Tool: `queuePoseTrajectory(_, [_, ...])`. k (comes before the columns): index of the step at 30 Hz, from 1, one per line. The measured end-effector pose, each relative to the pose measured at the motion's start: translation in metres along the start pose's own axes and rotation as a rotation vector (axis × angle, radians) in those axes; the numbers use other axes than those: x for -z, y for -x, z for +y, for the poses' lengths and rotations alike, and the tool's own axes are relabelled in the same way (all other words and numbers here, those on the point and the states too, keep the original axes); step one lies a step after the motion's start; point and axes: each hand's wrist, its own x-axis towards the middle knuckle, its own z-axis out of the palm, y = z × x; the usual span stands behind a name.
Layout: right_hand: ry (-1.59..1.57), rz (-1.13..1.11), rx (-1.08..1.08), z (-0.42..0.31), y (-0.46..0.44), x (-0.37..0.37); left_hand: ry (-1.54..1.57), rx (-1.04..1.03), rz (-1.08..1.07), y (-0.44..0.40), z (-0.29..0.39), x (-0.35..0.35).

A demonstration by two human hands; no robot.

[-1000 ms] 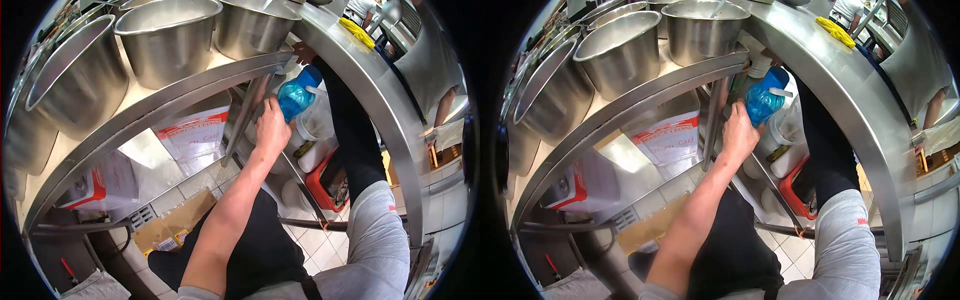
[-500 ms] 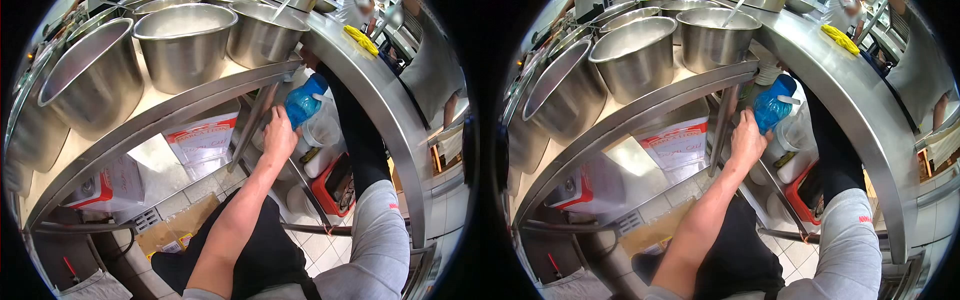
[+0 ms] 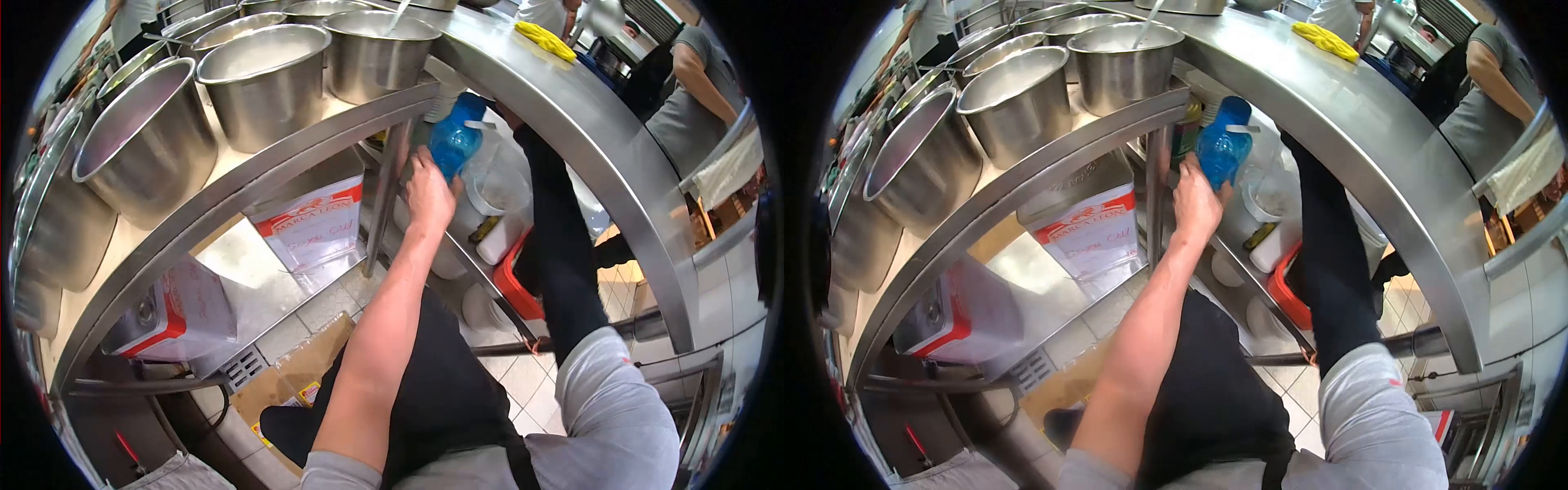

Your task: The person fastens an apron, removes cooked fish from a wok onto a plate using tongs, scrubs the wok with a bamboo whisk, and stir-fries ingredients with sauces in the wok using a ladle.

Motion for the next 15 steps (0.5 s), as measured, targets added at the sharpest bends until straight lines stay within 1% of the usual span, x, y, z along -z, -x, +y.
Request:
queuePoseTrajectory(4, [0.025, 0.057, 0.018, 0.033, 0.045, 0.027, -0.012, 0.047, 0.026, -0.01, 0.003, -0.008])
queuePoseTrajectory(6, [0.022, 0.021, -0.023, 0.04, 0.073, 0.043, -0.02, 0.066, 0.046, -0.017, 0.004, -0.015])
queuePoseTrajectory(7, [0.01, -0.013, -0.056, 0.037, 0.091, 0.056, -0.054, 0.096, 0.019, -0.023, 0.004, -0.018])
queuePoseTrajectory(9, [-0.021, -0.122, -0.156, 0.012, 0.124, 0.089, -0.073, 0.088, 0.016, -0.034, -0.005, -0.031])
queuePoseTrajectory(10, [-0.048, -0.194, -0.207, -0.016, 0.133, 0.115, -0.083, 0.084, 0.017, -0.041, -0.006, -0.035])
queuePoseTrajectory(11, [-0.036, -0.234, -0.204, -0.037, 0.141, 0.135, -0.066, 0.098, -0.027, -0.046, -0.005, -0.034])
queuePoseTrajectory(12, [-0.026, -0.276, -0.2, -0.055, 0.151, 0.152, -0.068, 0.065, -0.036, -0.052, -0.008, -0.037])
queuePoseTrajectory(14, [-0.103, -0.285, -0.127, -0.074, 0.178, 0.169, -0.07, 0.004, -0.055, -0.063, -0.018, -0.047])
queuePoseTrajectory(15, [-0.13, -0.332, -0.119, -0.09, 0.187, 0.18, -0.006, 0.01, -0.028, -0.061, -0.018, -0.047])
